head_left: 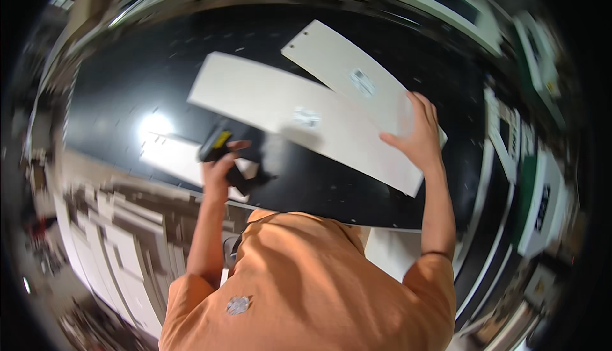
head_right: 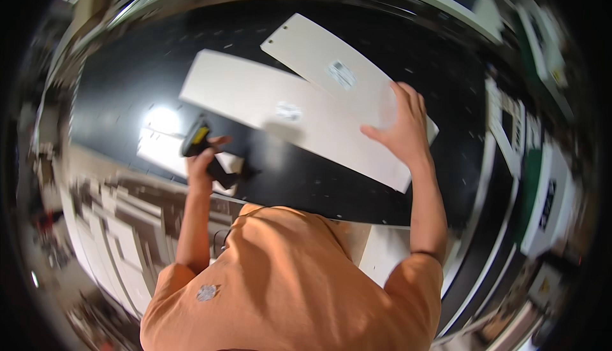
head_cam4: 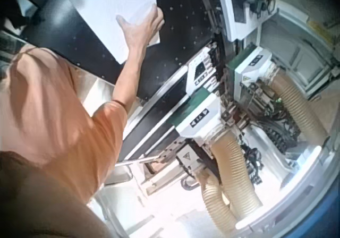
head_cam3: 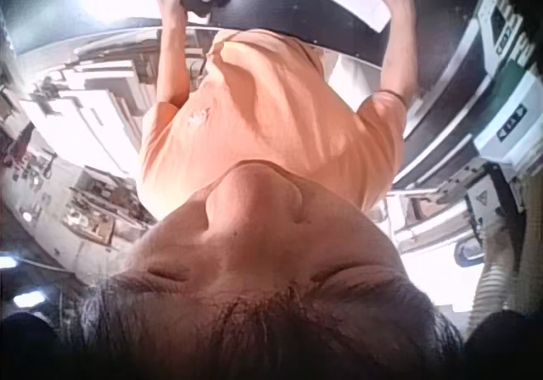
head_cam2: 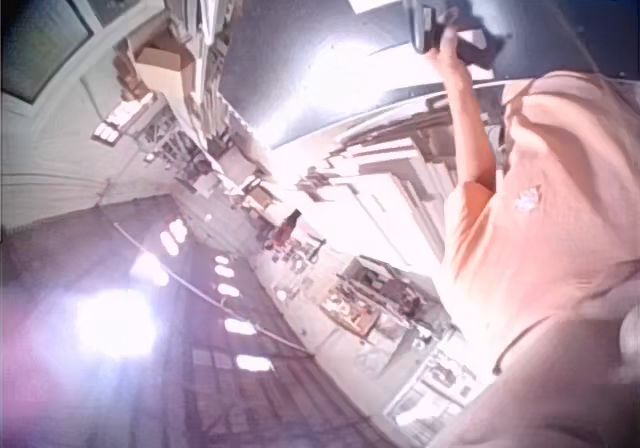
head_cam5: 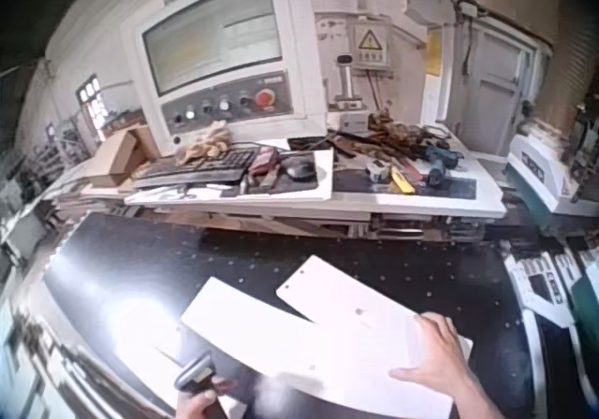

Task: The person scans white rectangular panels with a handheld barcode scanner and uses a yellow tool to mark or deburr edges. They repeatedly pick up panels from a table, scan them, and place them into stacks on the floor, then return to the table to continue the cycle.

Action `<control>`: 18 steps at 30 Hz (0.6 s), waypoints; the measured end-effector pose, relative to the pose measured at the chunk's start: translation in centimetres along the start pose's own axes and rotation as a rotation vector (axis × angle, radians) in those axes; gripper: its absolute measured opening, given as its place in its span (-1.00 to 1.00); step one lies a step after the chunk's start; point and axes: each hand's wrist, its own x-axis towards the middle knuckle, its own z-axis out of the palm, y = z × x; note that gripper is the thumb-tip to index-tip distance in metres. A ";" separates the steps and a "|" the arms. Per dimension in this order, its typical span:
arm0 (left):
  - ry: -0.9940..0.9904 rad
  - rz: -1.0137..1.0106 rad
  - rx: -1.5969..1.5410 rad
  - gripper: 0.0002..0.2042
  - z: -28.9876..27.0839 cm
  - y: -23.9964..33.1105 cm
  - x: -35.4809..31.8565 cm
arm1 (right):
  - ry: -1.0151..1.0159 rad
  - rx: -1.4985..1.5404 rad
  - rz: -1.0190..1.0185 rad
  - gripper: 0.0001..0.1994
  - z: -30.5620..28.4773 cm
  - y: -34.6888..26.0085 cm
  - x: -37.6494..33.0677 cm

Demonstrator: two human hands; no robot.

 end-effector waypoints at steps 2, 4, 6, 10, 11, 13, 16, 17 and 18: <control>0.046 -0.046 -0.056 -0.49 0.0 0.1 -3.1 | -0.049 0.127 -0.110 -0.07 2.2 -5.2 -1.4; 0.095 0.056 -0.057 -0.50 0.8 0.0 -4.6 | -0.075 0.227 -0.246 -0.08 5.7 -10.4 -2.3; 0.085 0.065 -0.150 -0.54 -0.2 0.1 -6.5 | -0.134 0.210 -0.350 -0.05 9.3 -15.1 -3.7; 0.422 0.049 -0.191 -0.62 -4.1 0.0 -7.1 | -0.299 0.291 -0.616 -0.14 13.4 -20.7 -5.8; 0.432 -0.031 -0.242 -0.63 -6.4 0.0 -7.4 | -0.377 0.333 -0.654 -0.17 13.8 -20.6 -5.0; 0.394 -0.001 -0.248 -0.66 -9.7 -0.5 -7.1 | -0.396 0.280 -0.673 -0.23 14.3 -19.4 -3.6; 0.387 0.025 -0.191 -0.73 -11.4 -1.7 -4.8 | -0.181 -0.090 -0.460 -0.28 15.2 -16.6 -1.7; 0.400 0.047 -0.186 -0.73 -11.4 -2.1 -4.1 | -0.104 -0.139 -0.487 -0.28 15.5 -15.8 -1.4; 0.430 0.001 -0.154 -0.72 -11.4 -2.3 -3.5 | -0.090 -0.209 -0.447 -0.29 15.6 -14.9 -1.1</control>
